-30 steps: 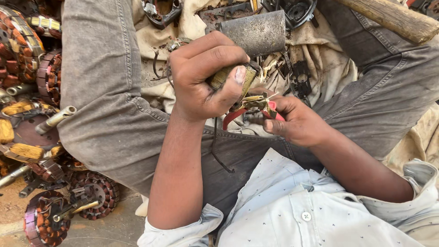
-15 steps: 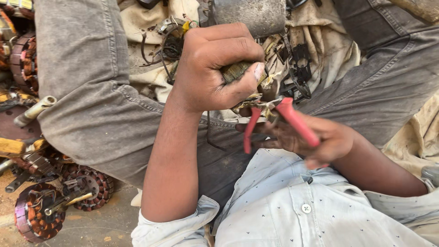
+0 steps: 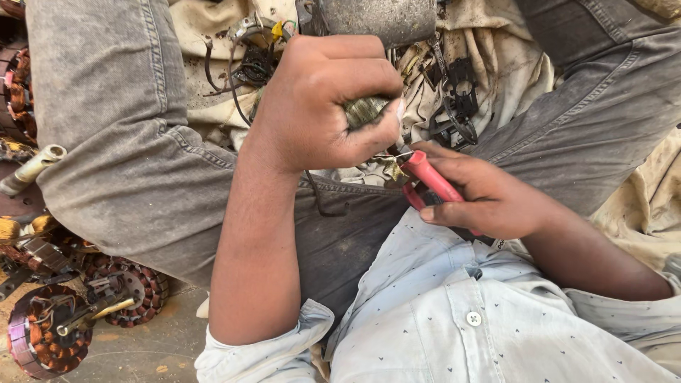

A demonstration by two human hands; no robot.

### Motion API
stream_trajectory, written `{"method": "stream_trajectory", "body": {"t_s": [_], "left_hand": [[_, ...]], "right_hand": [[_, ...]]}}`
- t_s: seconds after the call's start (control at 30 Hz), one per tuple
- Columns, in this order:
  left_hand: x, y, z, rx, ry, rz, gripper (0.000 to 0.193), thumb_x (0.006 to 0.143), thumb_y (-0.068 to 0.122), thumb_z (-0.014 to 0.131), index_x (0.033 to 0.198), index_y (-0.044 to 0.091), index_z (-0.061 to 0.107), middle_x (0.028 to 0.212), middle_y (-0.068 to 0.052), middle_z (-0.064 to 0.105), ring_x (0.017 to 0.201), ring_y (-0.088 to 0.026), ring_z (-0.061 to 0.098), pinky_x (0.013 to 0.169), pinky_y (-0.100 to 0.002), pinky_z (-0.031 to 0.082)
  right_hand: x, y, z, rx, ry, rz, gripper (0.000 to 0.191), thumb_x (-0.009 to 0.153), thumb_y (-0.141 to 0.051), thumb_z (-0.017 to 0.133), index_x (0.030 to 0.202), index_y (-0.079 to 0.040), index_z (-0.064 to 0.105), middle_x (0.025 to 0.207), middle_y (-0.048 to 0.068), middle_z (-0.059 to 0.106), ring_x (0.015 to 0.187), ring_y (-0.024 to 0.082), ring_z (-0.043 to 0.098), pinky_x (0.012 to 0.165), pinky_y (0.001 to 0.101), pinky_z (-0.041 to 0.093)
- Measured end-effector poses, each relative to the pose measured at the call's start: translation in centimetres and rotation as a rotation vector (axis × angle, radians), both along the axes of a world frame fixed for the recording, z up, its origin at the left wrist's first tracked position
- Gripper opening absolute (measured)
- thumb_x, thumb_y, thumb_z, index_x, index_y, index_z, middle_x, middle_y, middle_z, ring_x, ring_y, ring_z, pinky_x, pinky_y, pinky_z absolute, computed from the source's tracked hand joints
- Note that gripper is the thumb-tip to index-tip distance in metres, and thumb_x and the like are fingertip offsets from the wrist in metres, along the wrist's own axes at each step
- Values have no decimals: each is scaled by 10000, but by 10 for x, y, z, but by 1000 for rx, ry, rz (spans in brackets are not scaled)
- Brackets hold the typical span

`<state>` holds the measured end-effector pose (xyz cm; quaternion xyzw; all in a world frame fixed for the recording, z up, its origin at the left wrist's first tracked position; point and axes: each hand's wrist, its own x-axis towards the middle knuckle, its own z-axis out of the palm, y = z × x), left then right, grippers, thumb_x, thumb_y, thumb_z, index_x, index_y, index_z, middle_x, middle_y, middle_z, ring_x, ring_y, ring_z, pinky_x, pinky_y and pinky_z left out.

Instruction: The person sits on the ground among scrap electric motors and dismantles them to recover copper windings. They strike a motor with a hammer, use red-handled pliers to pull and cut wiring from the motor body, and separate extracted copper coils from the housings.

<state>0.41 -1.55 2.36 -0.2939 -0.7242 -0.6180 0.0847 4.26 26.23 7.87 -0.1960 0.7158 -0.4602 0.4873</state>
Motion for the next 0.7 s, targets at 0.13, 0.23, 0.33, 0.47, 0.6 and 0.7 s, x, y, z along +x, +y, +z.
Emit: {"method": "stream_trajectory", "body": {"t_s": [0.13, 0.23, 0.33, 0.47, 0.6, 0.7], "left_hand": [[-1, 4, -1, -51, 10, -17, 123, 913, 103, 789, 872, 46, 688, 828, -81, 601, 773, -292, 632, 638, -374, 489], [-2, 8, 0, -50, 24, -51, 94, 880, 86, 770, 878, 42, 687, 841, -86, 611, 753, -294, 637, 654, -392, 494], [-2, 12, 0, -96, 53, -51, 100, 874, 97, 768, 864, 46, 682, 859, -91, 631, 799, -323, 641, 704, -427, 506], [-2, 15, -3, -56, 70, -73, 121, 853, 94, 776, 880, 29, 678, 815, -117, 623, 751, -341, 634, 656, -435, 499], [0, 19, -5, -79, 38, -84, 88, 876, 90, 758, 881, 42, 684, 812, -100, 622, 757, -319, 640, 696, -429, 504], [1, 19, -4, -104, 22, -67, 115, 876, 107, 774, 864, 39, 682, 790, -100, 608, 781, -327, 634, 698, -433, 494]], "right_hand": [[5, -7, -1, 13, 46, 12, 430, 942, -187, 680, 1308, 25, 603, 1348, 165, 603, 1237, 259, 576, 1040, 380, 449], [5, -7, 3, 127, 7, 16, 333, 974, -218, 638, 1233, -9, 631, 1122, 115, 680, 1021, 220, 641, 896, 363, 512], [8, -9, 3, 236, 63, 29, 234, 965, -236, 640, 1071, -29, 663, 919, 106, 699, 831, 222, 663, 759, 373, 524], [19, -16, -7, 327, 161, 9, 212, 941, -226, 673, 896, -23, 636, 725, 108, 667, 657, 268, 639, 638, 404, 501], [31, -16, -16, 341, 216, -24, 256, 941, -212, 702, 835, -7, 591, 677, 128, 621, 593, 306, 611, 588, 420, 479], [35, -14, -21, 239, 186, -108, 226, 959, -212, 678, 853, -25, 605, 717, 100, 646, 603, 267, 665, 569, 405, 501]]}}
